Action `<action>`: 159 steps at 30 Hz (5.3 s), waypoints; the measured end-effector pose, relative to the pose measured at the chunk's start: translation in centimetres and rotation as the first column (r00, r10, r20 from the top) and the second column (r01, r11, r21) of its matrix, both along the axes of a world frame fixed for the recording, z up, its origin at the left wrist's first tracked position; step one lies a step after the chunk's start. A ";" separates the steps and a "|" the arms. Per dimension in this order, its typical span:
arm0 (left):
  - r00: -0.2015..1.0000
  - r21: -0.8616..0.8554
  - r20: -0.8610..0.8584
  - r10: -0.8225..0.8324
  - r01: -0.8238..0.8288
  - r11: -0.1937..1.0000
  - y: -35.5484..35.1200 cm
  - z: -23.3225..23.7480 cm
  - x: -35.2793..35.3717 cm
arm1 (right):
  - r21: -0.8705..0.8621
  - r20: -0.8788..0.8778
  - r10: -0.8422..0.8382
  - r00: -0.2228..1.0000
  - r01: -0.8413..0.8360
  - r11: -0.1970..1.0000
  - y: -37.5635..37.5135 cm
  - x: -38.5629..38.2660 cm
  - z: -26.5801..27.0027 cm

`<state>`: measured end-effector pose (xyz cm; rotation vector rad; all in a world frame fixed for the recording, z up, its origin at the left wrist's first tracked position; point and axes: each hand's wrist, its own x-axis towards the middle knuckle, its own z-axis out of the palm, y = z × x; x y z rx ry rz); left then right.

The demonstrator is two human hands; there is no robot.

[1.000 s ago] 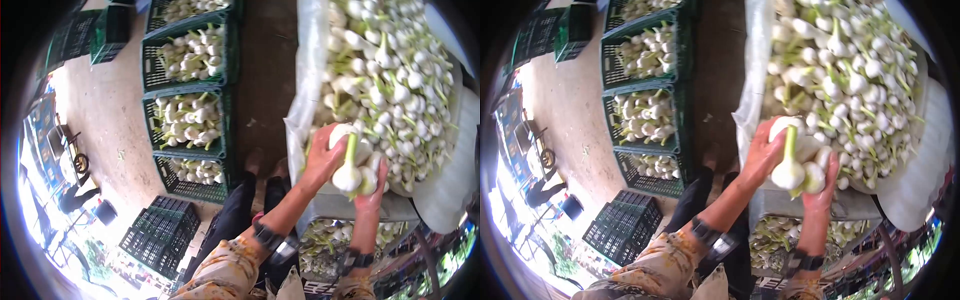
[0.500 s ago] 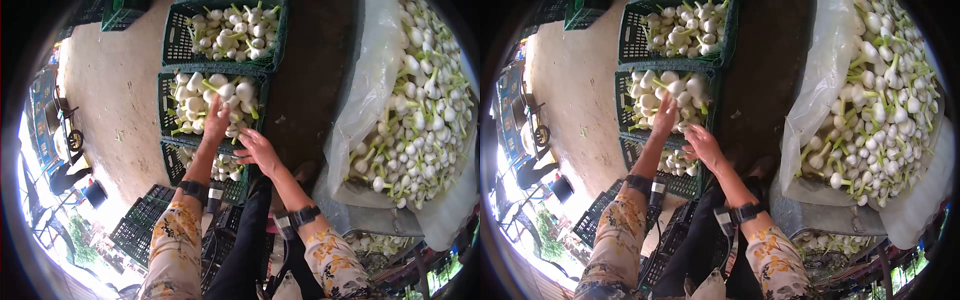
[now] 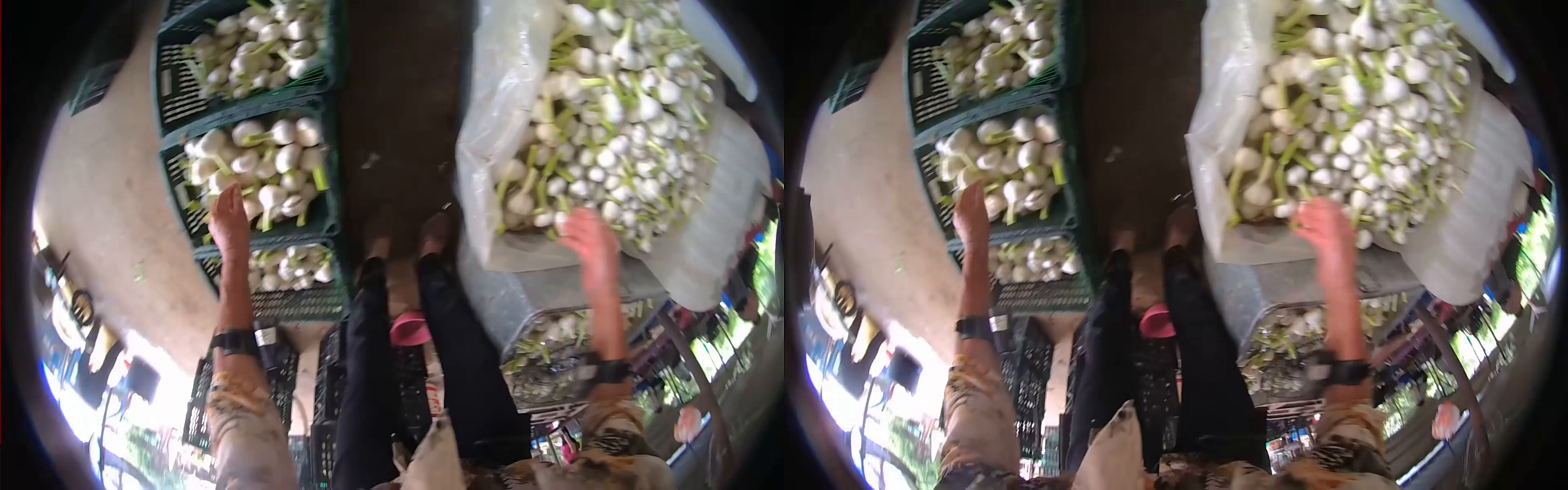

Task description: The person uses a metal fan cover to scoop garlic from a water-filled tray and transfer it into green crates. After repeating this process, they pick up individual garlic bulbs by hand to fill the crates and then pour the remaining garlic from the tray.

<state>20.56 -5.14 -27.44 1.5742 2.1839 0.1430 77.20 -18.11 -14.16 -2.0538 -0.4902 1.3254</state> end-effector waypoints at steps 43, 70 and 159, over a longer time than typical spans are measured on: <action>0.656 -0.294 0.755 -0.012 0.355 0.887 0.2 -3.3 51.9 | -0.214 -0.646 -0.507 0.571 0.502 0.838 -2.1 13.8 -19.3; 0.394 -0.422 0.845 0.362 0.074 0.904 -6.0 5.5 54.4 | 0.091 -0.476 -0.481 0.736 0.585 0.806 -1.7 12.5 -6.0; 0.473 -0.594 0.770 0.428 0.284 0.753 0.3 -2.9 49.4 | -0.268 -0.621 -0.372 0.690 0.259 0.928 2.2 15.0 -17.8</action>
